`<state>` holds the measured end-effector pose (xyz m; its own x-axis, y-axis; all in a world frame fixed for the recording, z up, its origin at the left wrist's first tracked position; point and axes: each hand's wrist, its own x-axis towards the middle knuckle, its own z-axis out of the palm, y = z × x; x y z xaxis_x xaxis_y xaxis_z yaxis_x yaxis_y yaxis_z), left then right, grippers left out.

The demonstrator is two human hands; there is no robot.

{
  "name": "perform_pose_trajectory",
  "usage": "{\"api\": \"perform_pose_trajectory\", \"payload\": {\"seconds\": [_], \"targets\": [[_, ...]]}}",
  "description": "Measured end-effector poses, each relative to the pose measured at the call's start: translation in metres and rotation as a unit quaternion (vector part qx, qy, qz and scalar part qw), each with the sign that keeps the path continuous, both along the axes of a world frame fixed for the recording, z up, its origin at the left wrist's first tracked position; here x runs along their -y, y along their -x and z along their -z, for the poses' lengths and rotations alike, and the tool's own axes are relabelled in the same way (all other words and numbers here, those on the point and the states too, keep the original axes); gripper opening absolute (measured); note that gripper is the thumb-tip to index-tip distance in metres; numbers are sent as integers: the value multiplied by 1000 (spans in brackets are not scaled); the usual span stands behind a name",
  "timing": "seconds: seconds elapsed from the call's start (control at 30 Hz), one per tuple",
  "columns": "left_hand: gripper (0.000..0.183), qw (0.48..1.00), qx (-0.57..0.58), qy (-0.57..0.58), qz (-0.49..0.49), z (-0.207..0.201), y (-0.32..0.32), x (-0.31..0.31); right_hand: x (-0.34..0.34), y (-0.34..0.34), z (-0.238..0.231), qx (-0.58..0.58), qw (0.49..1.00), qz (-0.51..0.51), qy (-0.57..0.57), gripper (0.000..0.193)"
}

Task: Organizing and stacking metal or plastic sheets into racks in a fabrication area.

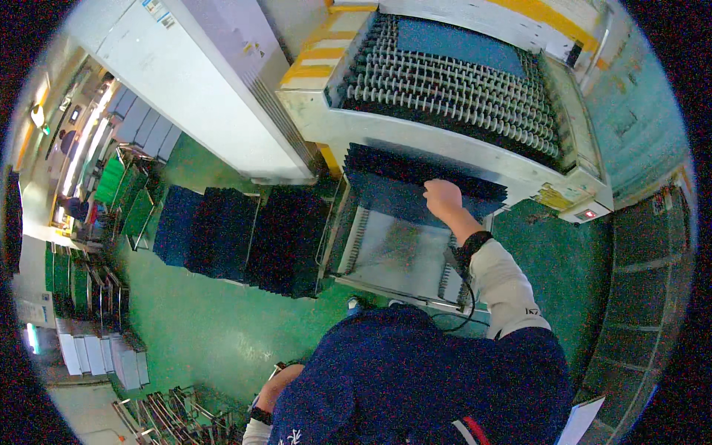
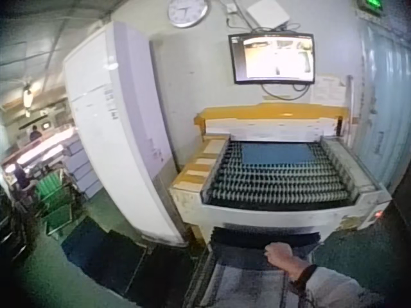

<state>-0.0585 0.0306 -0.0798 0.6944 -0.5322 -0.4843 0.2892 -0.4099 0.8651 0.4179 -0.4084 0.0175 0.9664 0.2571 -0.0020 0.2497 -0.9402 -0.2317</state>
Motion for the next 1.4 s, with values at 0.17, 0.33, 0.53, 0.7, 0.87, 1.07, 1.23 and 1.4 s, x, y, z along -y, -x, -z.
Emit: {"api": "perform_pose_trajectory", "payload": {"seconds": [0.17,0.33,0.53,0.7,0.87,1.07,1.23,1.4], "targets": [[21,999,-44,3,-13,-22,-19,8,5,1,9,0,1000,-28,11,16],[21,969,27,-145,198,-76,-64,21,10,8,-20,55,997,-51,-11,14],[23,964,6,-167,205,-35,-44,6,15,14,-114,78,996,-34,-23,23],[26,954,-74,76,-279,-158,-77,39,43,28,-186,89,995,25,-48,28],[30,952,-146,78,-258,-143,-78,30,109,28,-183,70,955,136,-252,31],[30,973,-210,-89,-20,-119,-106,23,147,24,-117,146,698,332,-618,39],[30,987,-134,27,-83,-132,-101,27,130,21,-109,-66,474,194,-856,34],[31,969,-118,25,-214,-174,-102,45,132,10,-61,-85,466,248,-845,28]]}}
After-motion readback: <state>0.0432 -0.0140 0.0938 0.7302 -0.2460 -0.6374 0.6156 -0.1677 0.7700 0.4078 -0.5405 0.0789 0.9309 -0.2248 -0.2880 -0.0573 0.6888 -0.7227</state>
